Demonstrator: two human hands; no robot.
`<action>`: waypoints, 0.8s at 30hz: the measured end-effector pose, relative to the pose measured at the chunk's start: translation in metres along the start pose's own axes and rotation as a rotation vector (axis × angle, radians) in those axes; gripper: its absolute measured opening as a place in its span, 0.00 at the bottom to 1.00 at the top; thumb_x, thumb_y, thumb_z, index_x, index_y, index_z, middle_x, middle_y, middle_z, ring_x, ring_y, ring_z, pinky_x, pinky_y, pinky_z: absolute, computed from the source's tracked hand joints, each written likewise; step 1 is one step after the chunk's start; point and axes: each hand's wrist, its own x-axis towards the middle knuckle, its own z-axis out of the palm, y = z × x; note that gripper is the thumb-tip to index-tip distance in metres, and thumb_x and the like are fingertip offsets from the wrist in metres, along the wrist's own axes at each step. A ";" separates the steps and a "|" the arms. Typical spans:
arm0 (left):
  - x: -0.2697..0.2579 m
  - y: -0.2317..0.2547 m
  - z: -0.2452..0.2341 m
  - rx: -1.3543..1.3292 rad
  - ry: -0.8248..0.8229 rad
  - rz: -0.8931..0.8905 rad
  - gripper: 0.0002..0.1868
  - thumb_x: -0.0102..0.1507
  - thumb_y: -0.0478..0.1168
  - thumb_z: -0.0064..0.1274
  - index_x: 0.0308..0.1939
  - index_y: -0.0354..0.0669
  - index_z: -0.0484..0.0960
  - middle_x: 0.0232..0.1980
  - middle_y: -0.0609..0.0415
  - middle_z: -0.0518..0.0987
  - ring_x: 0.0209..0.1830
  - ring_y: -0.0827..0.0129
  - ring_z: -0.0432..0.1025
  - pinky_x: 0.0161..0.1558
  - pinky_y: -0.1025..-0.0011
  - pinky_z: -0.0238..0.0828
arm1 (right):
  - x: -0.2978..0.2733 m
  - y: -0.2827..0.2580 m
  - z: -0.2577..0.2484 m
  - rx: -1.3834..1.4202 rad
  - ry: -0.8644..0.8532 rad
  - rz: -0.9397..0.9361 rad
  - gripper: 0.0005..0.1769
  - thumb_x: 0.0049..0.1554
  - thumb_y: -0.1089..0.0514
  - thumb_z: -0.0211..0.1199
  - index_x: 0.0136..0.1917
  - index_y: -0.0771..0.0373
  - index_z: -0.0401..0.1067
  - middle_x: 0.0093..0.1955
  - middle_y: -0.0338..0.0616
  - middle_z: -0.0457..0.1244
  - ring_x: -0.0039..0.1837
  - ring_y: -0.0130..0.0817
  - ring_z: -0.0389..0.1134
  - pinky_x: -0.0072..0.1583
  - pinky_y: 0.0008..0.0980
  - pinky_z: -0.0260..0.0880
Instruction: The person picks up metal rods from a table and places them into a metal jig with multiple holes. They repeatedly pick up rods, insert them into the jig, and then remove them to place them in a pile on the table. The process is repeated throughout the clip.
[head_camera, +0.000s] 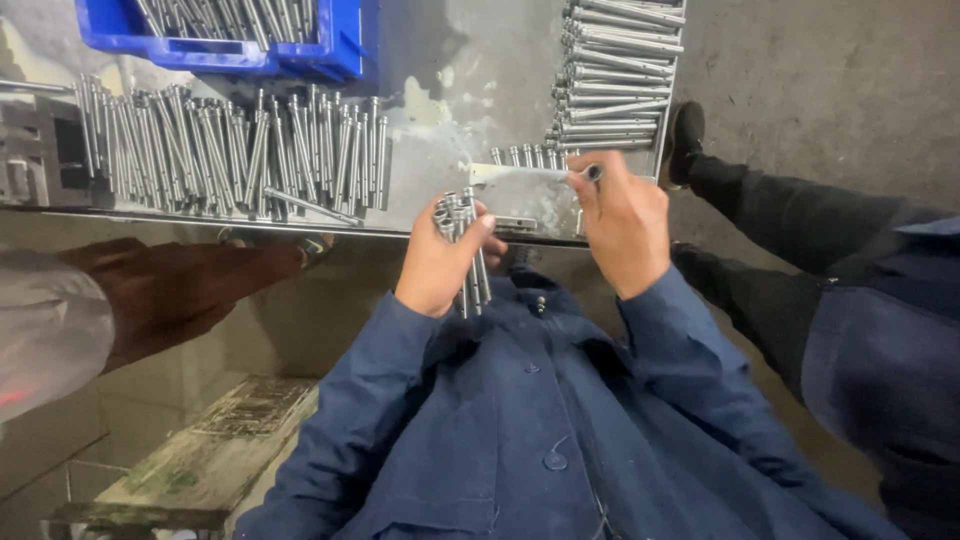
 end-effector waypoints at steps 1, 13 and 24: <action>0.001 -0.003 -0.002 -0.001 0.005 -0.002 0.12 0.64 0.32 0.58 0.49 0.31 0.74 0.35 0.43 0.83 0.31 0.57 0.83 0.32 0.64 0.86 | -0.001 0.004 0.005 0.003 -0.004 -0.002 0.14 0.72 0.44 0.51 0.58 0.54 0.66 0.44 0.45 0.72 0.43 0.53 0.74 0.44 0.55 0.71; 0.002 -0.004 -0.004 -0.125 0.119 0.087 0.06 0.61 0.34 0.63 0.40 0.40 0.82 0.33 0.50 0.82 0.36 0.65 0.79 0.50 0.67 0.80 | 0.104 0.094 -0.012 0.002 0.156 -0.258 0.11 0.67 0.73 0.59 0.62 0.73 0.73 0.58 0.59 0.66 0.57 0.55 0.64 0.54 0.48 0.65; -0.012 0.029 0.039 -0.392 0.039 -0.196 0.19 0.62 0.30 0.53 0.57 0.31 0.74 0.60 0.30 0.80 0.56 0.43 0.79 0.53 0.52 0.82 | 0.059 0.045 -0.023 0.202 0.407 -0.104 0.13 0.74 0.60 0.55 0.50 0.70 0.70 0.47 0.50 0.56 0.42 0.36 0.56 0.41 0.35 0.57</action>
